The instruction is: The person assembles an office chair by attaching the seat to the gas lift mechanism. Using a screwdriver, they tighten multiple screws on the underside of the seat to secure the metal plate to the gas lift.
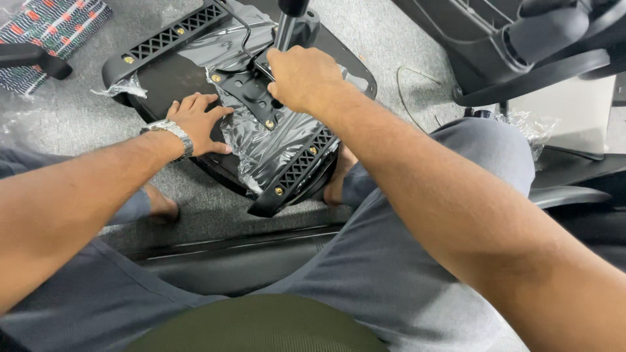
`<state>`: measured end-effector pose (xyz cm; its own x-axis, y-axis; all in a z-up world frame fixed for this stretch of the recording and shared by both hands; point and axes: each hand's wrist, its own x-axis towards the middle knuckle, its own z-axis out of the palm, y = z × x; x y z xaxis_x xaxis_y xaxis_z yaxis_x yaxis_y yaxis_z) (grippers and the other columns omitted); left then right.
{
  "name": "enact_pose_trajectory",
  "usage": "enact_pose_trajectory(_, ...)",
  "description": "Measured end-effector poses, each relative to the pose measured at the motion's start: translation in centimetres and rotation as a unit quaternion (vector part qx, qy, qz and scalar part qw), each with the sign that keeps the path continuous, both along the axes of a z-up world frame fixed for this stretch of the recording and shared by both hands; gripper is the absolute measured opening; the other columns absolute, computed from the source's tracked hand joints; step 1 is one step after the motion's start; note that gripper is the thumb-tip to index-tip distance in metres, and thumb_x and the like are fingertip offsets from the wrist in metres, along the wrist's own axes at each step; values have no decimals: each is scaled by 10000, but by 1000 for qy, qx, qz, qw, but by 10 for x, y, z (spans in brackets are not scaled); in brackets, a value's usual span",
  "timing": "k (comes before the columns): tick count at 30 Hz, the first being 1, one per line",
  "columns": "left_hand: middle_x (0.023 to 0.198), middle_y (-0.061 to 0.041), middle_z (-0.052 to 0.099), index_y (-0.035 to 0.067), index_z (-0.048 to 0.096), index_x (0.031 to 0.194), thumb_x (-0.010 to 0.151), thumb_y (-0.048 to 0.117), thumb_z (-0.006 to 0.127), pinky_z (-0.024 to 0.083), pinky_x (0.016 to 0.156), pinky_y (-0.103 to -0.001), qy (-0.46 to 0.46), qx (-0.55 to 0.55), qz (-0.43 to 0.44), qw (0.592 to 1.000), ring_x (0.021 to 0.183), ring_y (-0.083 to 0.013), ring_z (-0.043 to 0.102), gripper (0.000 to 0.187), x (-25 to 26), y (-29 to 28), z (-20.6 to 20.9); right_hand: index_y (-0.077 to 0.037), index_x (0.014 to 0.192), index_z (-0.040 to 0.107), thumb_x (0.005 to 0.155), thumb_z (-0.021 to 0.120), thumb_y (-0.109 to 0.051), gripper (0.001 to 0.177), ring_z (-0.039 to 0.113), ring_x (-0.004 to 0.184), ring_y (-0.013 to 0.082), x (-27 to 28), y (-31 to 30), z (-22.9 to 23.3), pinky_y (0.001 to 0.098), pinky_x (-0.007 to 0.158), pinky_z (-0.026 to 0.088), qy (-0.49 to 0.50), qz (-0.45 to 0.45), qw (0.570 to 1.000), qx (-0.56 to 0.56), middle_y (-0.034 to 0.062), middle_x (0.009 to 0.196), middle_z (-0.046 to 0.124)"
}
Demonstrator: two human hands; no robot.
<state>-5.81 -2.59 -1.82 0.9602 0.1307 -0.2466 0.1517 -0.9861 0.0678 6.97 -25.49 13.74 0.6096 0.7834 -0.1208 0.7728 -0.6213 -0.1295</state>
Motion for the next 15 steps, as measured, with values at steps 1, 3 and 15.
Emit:
enact_pose_trajectory(1,1629,-85,264,363,421,1502,665,608,843,185,1175,-678,10,-4,4,1000,1533,-384,150,969,1,-1,1,-79,1168,607,934,701,-360,378,674,1050,382,0,1,1,504,873,550,4,3,1000,-4,169,1097,706)
enact_pose_trajectory(3,1636,-78,244,361,397,1515,659,570,868,180,1173,-677,28,-11,11,999,1538,-384,127,1000,2,-5,5,-92,1161,618,924,710,-377,383,672,1058,375,-1,1,3,502,881,546,12,8,1000,-10,166,1090,709)
enact_pose_trajectory(15,1630,-90,260,339,406,1515,651,562,875,188,1161,-688,0,-21,3,1000,1523,-404,144,1008,3,-9,7,-91,1148,674,904,688,-388,385,679,1053,373,-2,12,7,497,901,550,14,12,999,-44,166,1115,713)
